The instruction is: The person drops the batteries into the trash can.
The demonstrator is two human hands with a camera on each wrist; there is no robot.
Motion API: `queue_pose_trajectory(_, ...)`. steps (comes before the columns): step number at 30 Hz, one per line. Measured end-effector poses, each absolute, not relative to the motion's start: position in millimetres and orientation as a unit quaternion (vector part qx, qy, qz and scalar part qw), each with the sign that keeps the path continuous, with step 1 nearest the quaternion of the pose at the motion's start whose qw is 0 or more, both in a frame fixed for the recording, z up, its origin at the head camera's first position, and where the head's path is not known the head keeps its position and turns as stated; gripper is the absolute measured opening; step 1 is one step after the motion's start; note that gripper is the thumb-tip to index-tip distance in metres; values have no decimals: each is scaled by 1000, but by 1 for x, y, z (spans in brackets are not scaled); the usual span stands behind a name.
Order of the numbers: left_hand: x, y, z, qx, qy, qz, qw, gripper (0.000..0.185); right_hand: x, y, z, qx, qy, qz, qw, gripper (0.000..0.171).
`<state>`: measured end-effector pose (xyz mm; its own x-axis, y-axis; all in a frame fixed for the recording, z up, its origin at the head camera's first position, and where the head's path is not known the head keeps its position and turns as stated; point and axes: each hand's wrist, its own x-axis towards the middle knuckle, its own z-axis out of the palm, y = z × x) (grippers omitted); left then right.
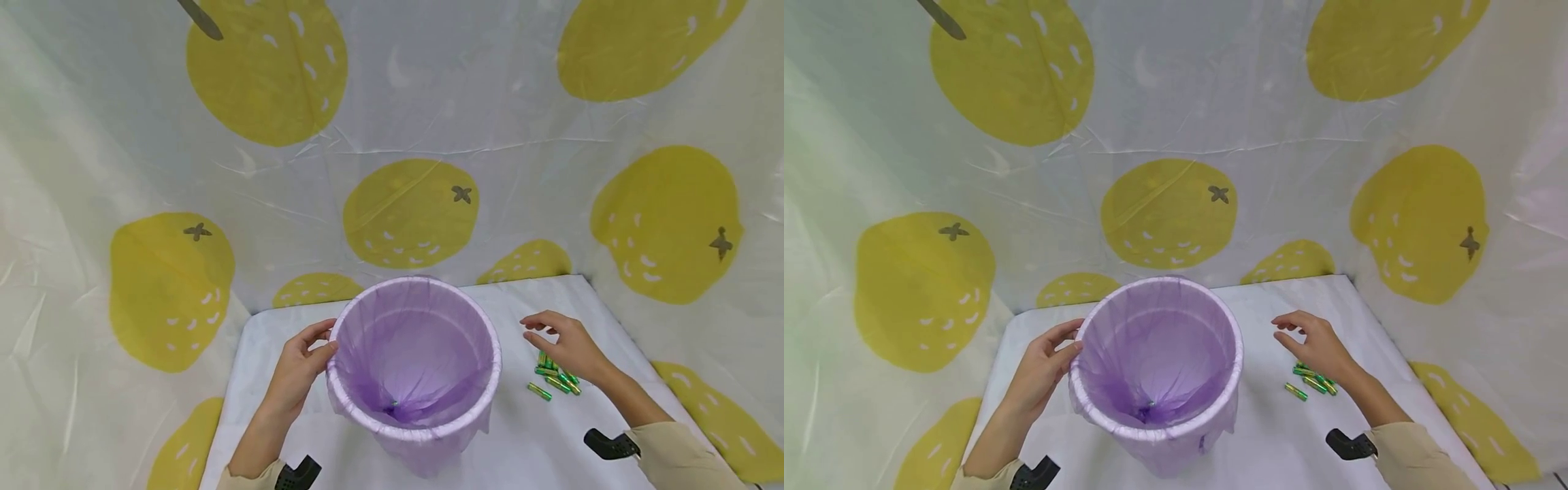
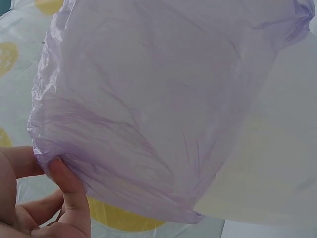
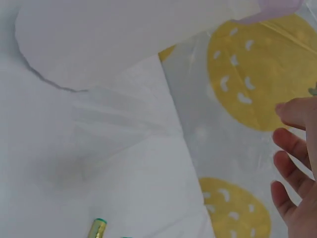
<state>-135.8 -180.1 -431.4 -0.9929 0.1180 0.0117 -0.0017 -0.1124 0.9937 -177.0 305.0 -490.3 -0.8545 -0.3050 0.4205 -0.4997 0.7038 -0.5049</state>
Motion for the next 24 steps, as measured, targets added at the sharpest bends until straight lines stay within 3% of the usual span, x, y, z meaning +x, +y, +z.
queue_pose_trajectory(24, -136, -180, -435, 69, 637, 766, 50, 46, -139, 335, -647, 27, -930, 345, 120, 33)
